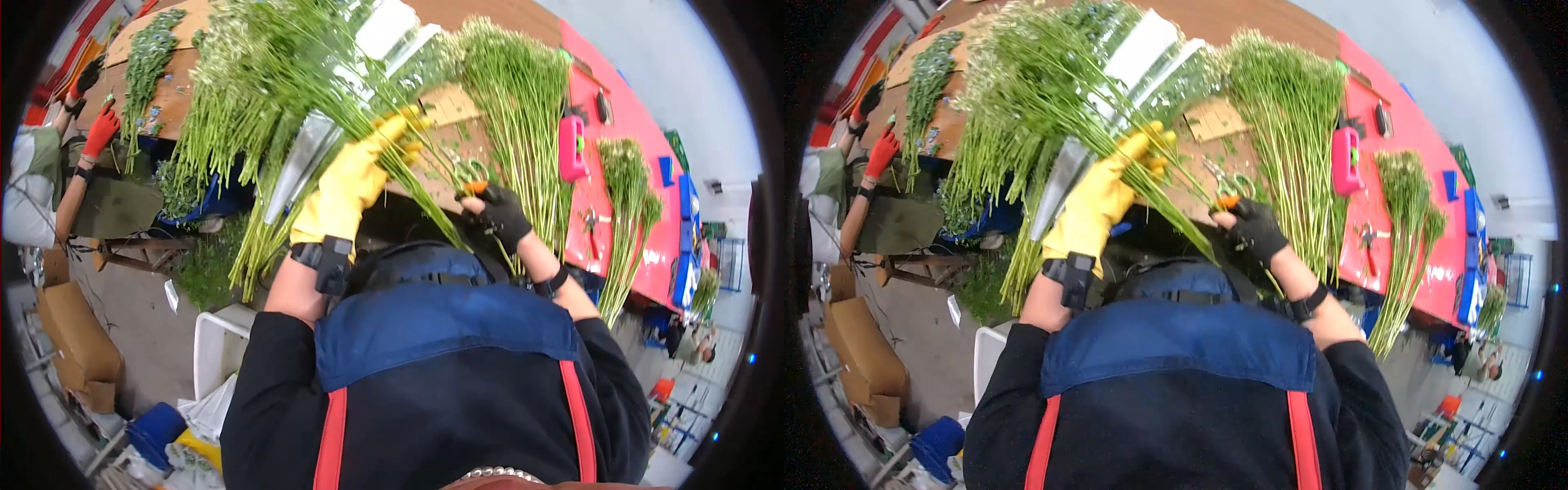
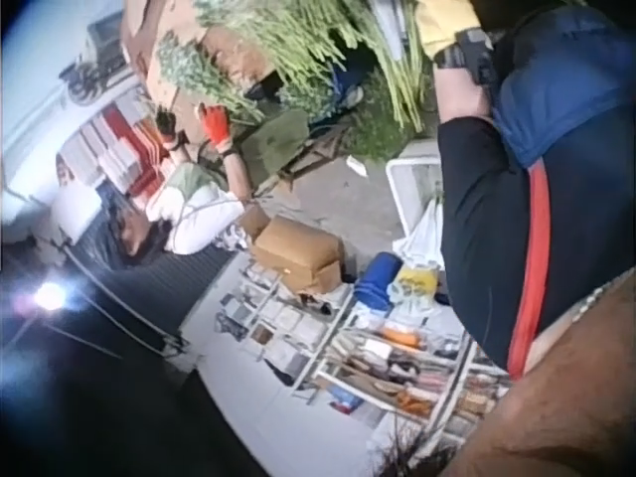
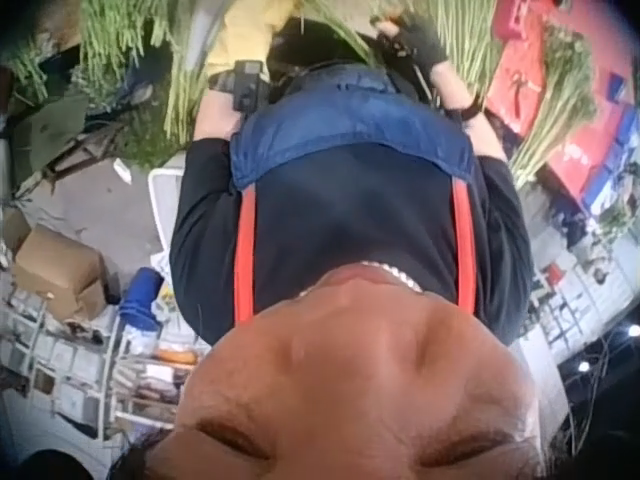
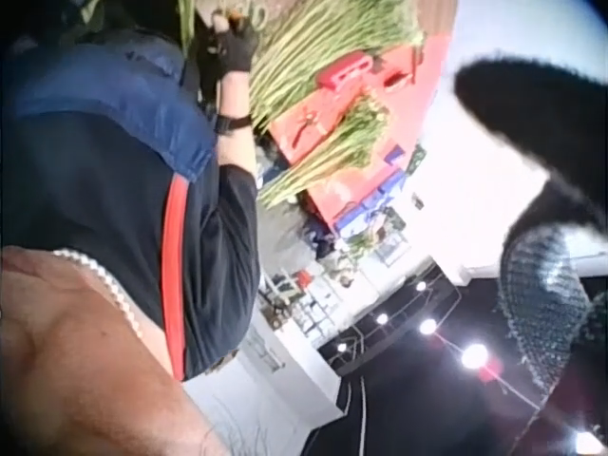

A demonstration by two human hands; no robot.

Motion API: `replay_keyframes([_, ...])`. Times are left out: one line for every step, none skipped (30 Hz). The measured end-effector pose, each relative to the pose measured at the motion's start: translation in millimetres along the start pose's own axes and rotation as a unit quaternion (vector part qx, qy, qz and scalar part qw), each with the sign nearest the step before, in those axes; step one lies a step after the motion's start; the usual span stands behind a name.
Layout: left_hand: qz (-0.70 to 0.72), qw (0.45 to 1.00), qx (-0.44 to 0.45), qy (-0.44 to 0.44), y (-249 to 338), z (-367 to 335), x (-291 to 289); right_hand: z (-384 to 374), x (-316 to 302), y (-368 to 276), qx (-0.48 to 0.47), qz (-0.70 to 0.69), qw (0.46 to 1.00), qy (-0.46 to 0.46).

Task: Sorting and bundling flowers on a workbench in a flower shop.

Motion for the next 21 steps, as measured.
replay_keyframes([-0.01,1.0,0.005,0.007,0.3,-5.0,-3.8,1.3,8.2,-0.9,-0.03,-0.065,0.997,0.004])
replay_keyframes([-0.024,0.999,0.018,0.016,9.8,-6.1,0.8,-0.4,16.0,-6.1,-0.067,-0.127,0.99,0.004])
replay_keyframes([-0.046,0.998,0.014,0.048,16.6,-4.6,5.6,-2.5,22.2,-6.3,-0.081,-0.031,0.996,-0.038])
replay_keyframes([-0.045,0.997,0.018,0.06,21.2,-6.9,4.9,-11.0,24.7,10.6,-0.103,0.018,0.993,-0.05])
replay_keyframes([-0.035,0.998,0.014,0.058,23.1,-10.3,-3.1,-10.3,31.0,9.6,-0.075,0.036,0.994,-0.068])
replay_keyframes([-0.026,0.998,0.011,0.055,25.4,-13.2,-10.8,-9.5,36.9,8.1,-0.048,0.053,0.994,-0.086])
replay_keyframes([-0.036,0.997,0.019,0.063,29.4,-13.0,-14.5,-10.8,36.0,12.7,-0.029,0.033,0.996,-0.072])
replay_keyframes([-0.036,0.997,0.017,0.066,32.7,-13.2,-17.0,-11.9,35.3,14.9,-0.01,0.012,0.998,-0.057])
replay_keyframes([-0.036,0.998,0.014,0.058,36.4,-13.8,-17.6,-12.3,35.5,13.1,-0.013,-0.025,0.998,-0.047])
replay_keyframes([-0.035,0.998,0.011,0.053,39.8,-12.3,-19.7,-12.7,34.1,7.4,-0.016,0.014,0.999,-0.046])
replay_keyframes([-0.06,0.996,0.009,0.06,44.5,-8.8,-22.4,-11.5,36.1,-3.9,-0.031,0.015,0.998,-0.055])
replay_keyframes([-0.06,0.996,0.008,0.065,46.6,-5.8,-25.6,-11.6,38.9,-11.3,-0.046,0.016,0.997,-0.064])
replay_keyframes([-0.076,0.993,0.017,0.086,48.8,-7.1,-30.4,-15.1,41.4,-9.6,-0.006,-0.034,0.996,-0.077])
replay_keyframes([-0.092,0.99,0.025,0.107,51.1,-8.0,-35.6,-14.9,41.4,-13.1,-0.004,-0.036,0.996,-0.077])
replay_keyframes([-0.112,0.987,0.032,0.113,53.4,-8.8,-40.8,-13.1,44.0,-20.3,-0.019,-0.007,0.994,-0.106])
replay_keyframes([-0.113,0.987,0.03,0.114,54.9,-7.2,-39.4,-11.1,48.0,-26.6,-0.033,0.021,0.99,-0.135])
replay_keyframes([-0.114,0.985,0.029,0.128,57.2,-5.2,-39.3,-16.5,53.1,-15.7,-0.022,0.009,0.986,-0.165])
replay_keyframes([-0.115,0.983,0.028,0.143,59.6,-2.0,-38.9,-17.5,55.9,-13.9,-0.021,0.007,0.986,-0.167])
replay_keyframes([-0.111,0.984,0.025,0.139,61.9,0.5,-37.1,-19.6,59.2,-12.5,-0.018,0.022,0.986,-0.166])
replay_keyframes([-0.112,0.983,0.024,0.14,62.8,1.4,-37.3,-20.5,63.0,-11.0,-0.014,0.038,0.985,-0.165])
replay_keyframes([-0.109,0.981,0.015,0.158,62.6,2.0,-39.9,-19.6,66.2,-10.2,-0.023,0.052,0.986,-0.155])
Point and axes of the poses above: each hand's wrist, its own z-axis away from the middle knuckle, its own x-axis out of the palm, y = z × x, the point moved 5 cm from there along -z, towards the middle knuckle, and after that the axes turned 3 degrees about -x, right-handed, at the moved point
